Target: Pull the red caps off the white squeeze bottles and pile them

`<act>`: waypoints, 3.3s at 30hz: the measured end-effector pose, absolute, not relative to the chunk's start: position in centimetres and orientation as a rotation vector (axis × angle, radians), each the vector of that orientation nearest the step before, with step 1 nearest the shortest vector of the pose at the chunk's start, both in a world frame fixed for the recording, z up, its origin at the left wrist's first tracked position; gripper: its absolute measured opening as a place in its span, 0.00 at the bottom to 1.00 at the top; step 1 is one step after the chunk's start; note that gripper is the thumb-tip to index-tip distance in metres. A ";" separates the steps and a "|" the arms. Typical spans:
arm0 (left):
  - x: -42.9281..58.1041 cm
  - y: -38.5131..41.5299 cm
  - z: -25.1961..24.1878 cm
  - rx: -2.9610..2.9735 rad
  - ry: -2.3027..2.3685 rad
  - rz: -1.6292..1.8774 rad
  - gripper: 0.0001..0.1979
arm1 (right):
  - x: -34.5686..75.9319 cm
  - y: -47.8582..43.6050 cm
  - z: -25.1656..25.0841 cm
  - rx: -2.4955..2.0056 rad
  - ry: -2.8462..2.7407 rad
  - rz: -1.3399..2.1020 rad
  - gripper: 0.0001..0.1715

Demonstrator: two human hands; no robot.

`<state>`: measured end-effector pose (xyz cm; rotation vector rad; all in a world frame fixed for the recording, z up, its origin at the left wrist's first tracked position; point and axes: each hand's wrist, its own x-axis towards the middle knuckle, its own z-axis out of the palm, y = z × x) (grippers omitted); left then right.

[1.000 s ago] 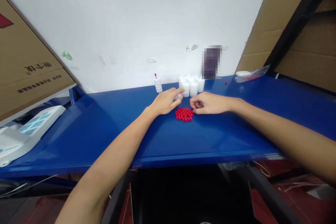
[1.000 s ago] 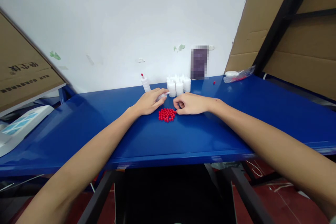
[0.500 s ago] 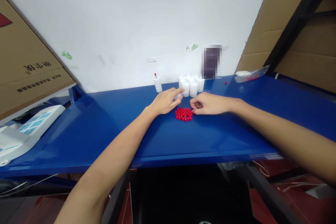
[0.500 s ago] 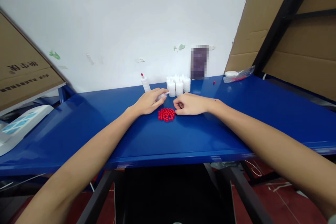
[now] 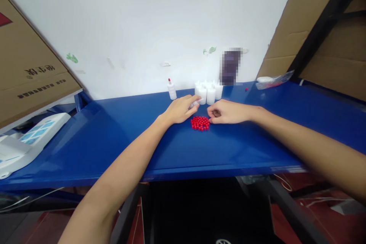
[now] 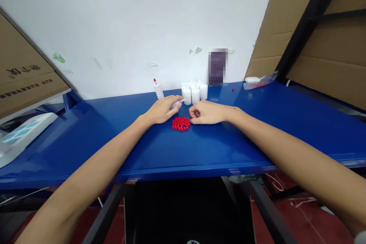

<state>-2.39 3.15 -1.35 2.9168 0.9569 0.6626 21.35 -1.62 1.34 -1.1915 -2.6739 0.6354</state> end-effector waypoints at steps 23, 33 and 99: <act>-1.6 2.2 -0.9 2.935 0.869 0.703 0.18 | 20.6 -1.6 -0.2 -1.049 -2.252 0.218 0.12; -1.6 2.1 -0.6 2.921 0.929 0.669 0.23 | 20.7 -1.2 -0.5 -0.947 -2.202 0.282 0.16; -2.4 2.9 -0.6 2.907 1.063 0.531 0.21 | 23.6 1.5 0.3 -1.734 -2.131 0.054 0.08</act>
